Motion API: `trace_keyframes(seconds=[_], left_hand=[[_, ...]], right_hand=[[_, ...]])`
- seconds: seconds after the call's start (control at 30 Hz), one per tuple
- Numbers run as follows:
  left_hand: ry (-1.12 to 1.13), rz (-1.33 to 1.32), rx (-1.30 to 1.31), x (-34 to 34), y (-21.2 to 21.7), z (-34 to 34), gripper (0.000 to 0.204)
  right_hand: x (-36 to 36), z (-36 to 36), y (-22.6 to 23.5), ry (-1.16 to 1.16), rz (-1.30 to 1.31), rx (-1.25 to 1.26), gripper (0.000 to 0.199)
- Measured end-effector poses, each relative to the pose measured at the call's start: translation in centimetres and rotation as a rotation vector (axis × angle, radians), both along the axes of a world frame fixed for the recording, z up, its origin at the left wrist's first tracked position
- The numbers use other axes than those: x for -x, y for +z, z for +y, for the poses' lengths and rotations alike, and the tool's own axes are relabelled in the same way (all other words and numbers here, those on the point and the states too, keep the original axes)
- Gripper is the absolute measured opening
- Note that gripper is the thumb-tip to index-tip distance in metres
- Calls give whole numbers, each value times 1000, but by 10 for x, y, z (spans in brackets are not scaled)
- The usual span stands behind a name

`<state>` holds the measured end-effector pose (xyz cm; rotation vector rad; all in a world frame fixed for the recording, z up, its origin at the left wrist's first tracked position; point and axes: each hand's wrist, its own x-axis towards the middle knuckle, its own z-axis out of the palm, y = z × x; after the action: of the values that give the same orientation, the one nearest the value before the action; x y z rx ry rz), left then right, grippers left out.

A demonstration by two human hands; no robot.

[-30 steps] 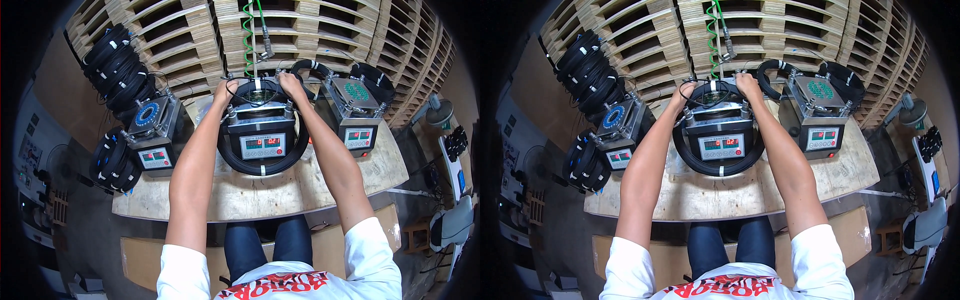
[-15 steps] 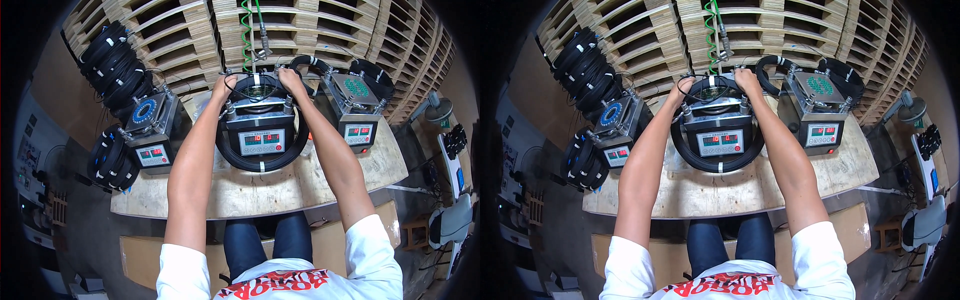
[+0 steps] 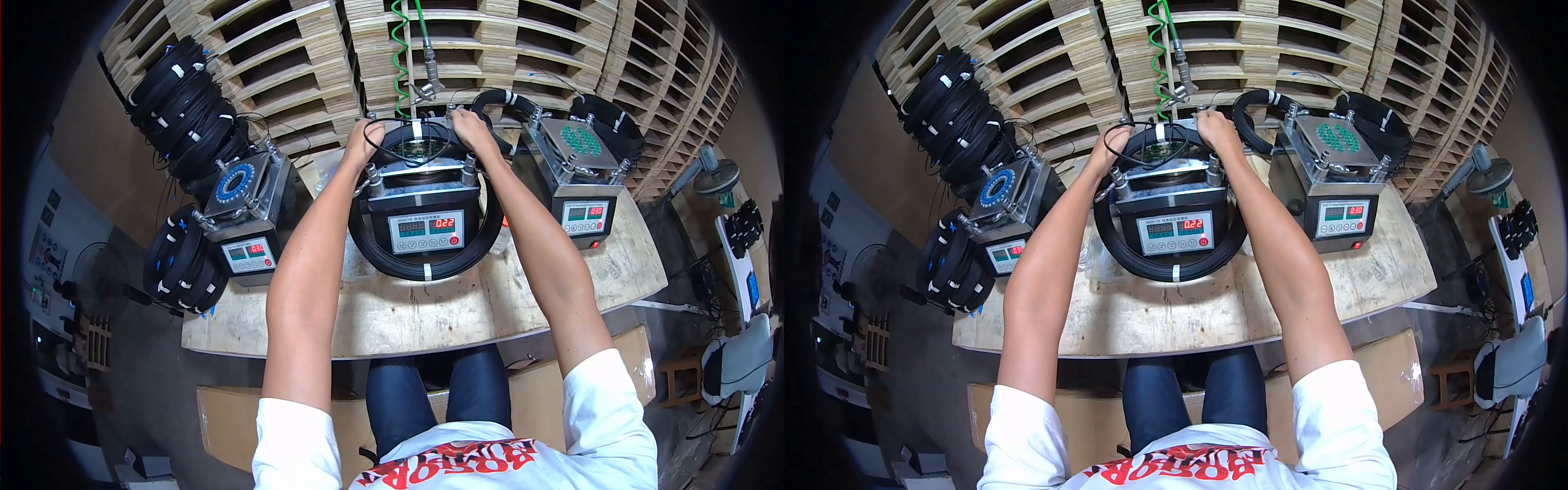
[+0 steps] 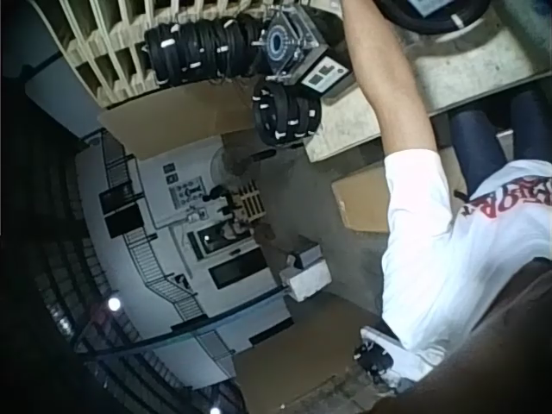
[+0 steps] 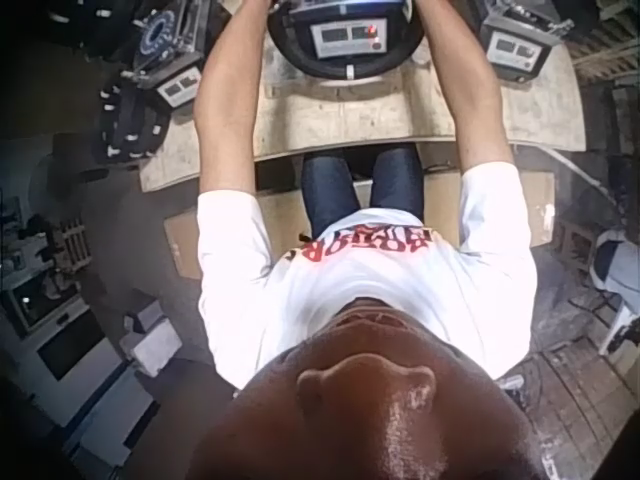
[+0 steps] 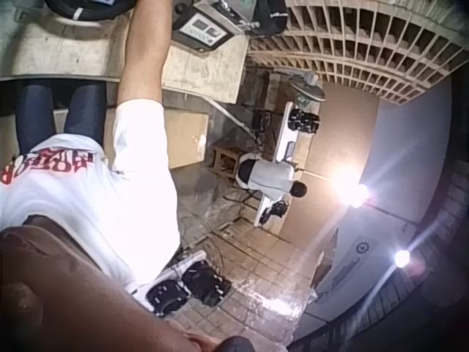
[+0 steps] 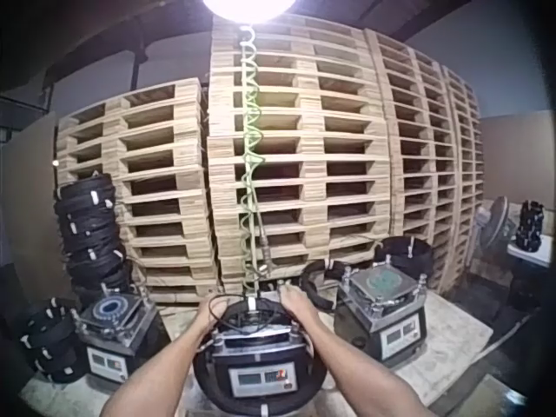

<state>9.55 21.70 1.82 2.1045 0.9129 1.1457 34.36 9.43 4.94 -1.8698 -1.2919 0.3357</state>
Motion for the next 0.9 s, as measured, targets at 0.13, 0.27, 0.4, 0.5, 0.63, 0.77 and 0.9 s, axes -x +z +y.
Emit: trace_keyframes(seconds=[0.13, 0.27, 0.4, 0.5, 0.63, 0.77, 0.9], left_hand=[[-68, 5, -48, -10, -9, -11, 36], [-70, 79, 53, -9, -8, 3, 37], [52, 56, 7, -17, -8, 7, 35], [-26, 47, 15, -6, -12, 2, 34], [-140, -153, -1, -4, -12, -7, 50], [-122, -162, 107, -9, -15, -4, 53], [3, -83, 220, -14, -22, 11, 46]], right_hand=[[0, -10, 1, -95, 18, 119, 55], [-2, -2, -2, 4, -10, 87, 57], [-20, 11, -11, 110, -25, -81, 52], [-14, 11, -17, 99, -9, -97, 49], [-15, 8, -15, 77, 3, -81, 57], [-5, 1, -5, 6, -10, 3, 58], [-1, -5, -2, 0, 7, 40, 59]])
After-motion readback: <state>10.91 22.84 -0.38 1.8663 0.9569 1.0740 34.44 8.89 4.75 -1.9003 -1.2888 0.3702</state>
